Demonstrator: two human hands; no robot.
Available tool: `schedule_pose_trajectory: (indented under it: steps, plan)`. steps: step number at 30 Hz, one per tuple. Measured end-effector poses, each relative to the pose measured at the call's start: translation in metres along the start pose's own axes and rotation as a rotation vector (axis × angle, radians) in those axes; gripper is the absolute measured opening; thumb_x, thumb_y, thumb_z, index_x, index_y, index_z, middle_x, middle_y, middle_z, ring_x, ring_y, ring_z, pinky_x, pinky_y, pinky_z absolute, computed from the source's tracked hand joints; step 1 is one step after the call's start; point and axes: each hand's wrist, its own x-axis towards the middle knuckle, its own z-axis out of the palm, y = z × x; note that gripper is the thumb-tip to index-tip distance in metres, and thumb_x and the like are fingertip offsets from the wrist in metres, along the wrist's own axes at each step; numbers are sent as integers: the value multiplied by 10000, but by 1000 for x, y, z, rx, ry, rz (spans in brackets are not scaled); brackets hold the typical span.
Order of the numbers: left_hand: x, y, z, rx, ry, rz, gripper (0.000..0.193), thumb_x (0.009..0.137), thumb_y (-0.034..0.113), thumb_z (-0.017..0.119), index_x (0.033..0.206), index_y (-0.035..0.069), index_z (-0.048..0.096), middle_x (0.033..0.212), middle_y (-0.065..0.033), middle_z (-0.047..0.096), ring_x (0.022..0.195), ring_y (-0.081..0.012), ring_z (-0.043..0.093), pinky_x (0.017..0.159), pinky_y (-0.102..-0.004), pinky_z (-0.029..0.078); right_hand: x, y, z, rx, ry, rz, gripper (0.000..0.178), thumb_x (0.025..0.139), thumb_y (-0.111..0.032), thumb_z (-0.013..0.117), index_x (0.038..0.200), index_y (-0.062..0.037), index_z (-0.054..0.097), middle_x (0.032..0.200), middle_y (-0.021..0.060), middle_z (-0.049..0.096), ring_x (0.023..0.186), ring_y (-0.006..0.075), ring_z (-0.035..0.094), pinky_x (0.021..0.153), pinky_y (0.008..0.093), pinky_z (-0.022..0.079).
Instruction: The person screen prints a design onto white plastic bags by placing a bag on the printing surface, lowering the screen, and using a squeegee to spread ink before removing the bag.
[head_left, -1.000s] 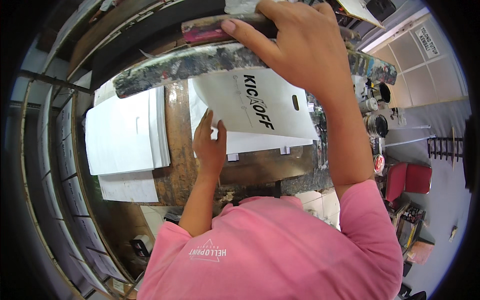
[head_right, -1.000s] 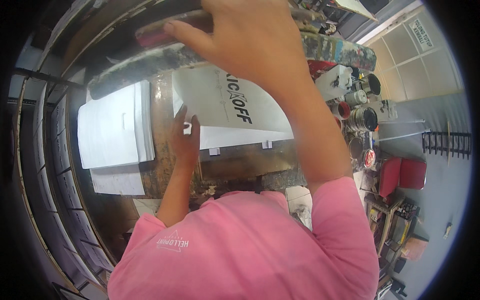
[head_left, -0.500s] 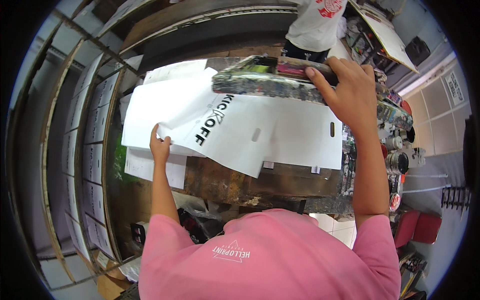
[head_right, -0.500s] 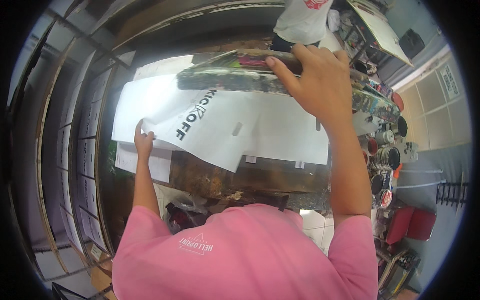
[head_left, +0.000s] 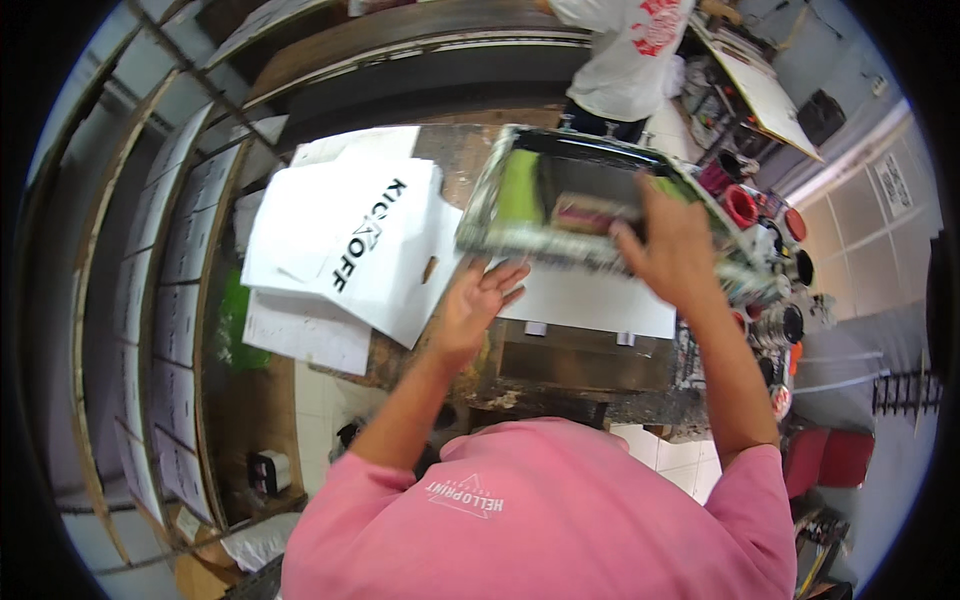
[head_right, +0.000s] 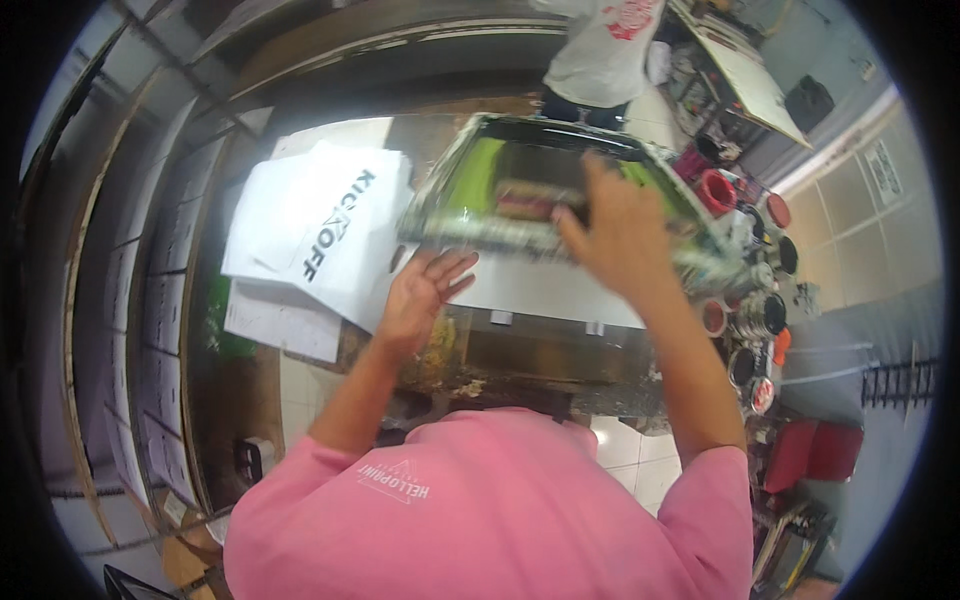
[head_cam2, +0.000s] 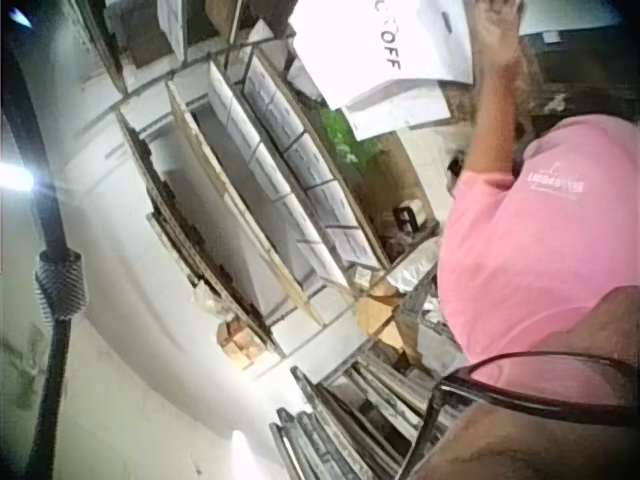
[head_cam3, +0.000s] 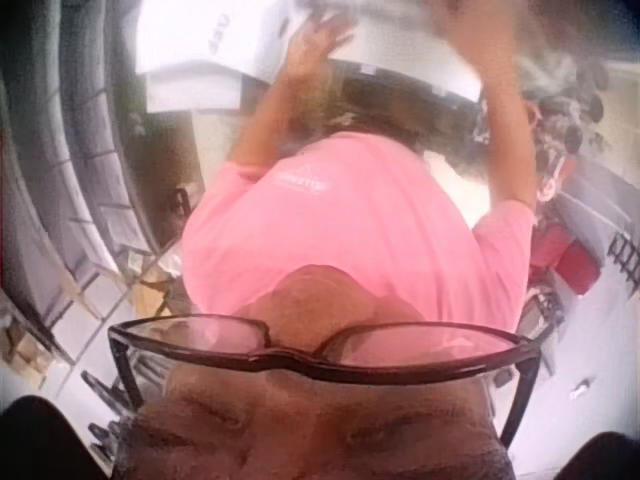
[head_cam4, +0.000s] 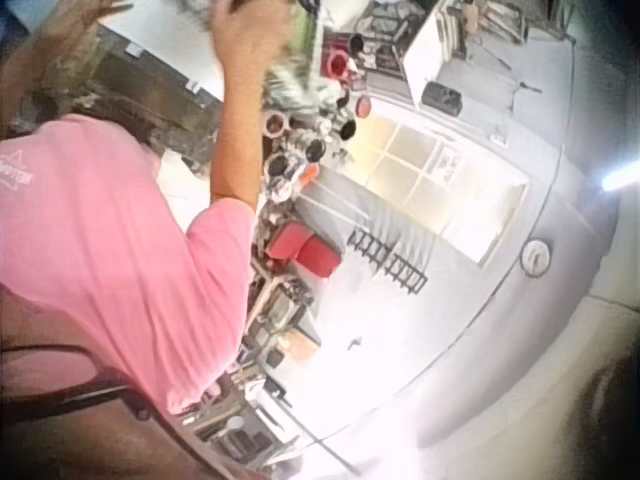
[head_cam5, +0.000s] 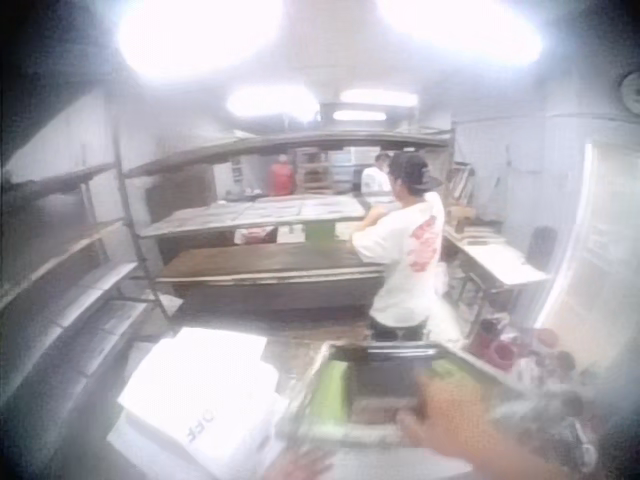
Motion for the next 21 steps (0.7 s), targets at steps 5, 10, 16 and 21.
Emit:
schedule_pose_trajectory:
  steps: [5, 10, 16, 21]
  plan:
    - [-59, -52, 16, -310, 558, -441, 1131, 959, 868, 385, 1661, 12, 156, 1593, -286, 376, 1466, -436, 428, 1242, -592, 343, -97, 28, 73, 242, -580, -94, 361, 923, -244, 737, 1262, -129, 689, 1155, 128, 692, 1071, 359, 646, 913, 508, 494]
    - [-88, -118, -38, -236, 639, -688, 1205, 895, 934, 406, 1629, -9, 248, 1537, -282, 451, 1410, -423, 503, 1200, -533, 404, -82, 81, 175, 204, -280, -77, 391, 944, -177, 691, 1332, -176, 648, 1204, 66, 674, 1096, 326, 625, 928, 480, 505]
    - [-82, -148, -48, -321, 890, -770, 1360, 831, 979, 446, 1639, -37, 40, 1660, -333, 163, 1520, -520, 277, 1216, -542, 367, 17, 160, 285, 75, -193, -95, 341, 977, -200, 652, 1318, -202, 641, 1138, 62, 675, 1068, 313, 625, 915, 466, 522]
    - [-84, -155, -54, -243, 910, -818, 1412, 855, 963, 430, 1631, -71, -139, 1674, -360, 71, 1545, -502, 239, 1232, -556, 349, 71, 187, 330, 70, -216, -120, 304, 990, -212, 642, 1295, -216, 644, 1113, 61, 678, 1059, 307, 631, 881, 459, 544]
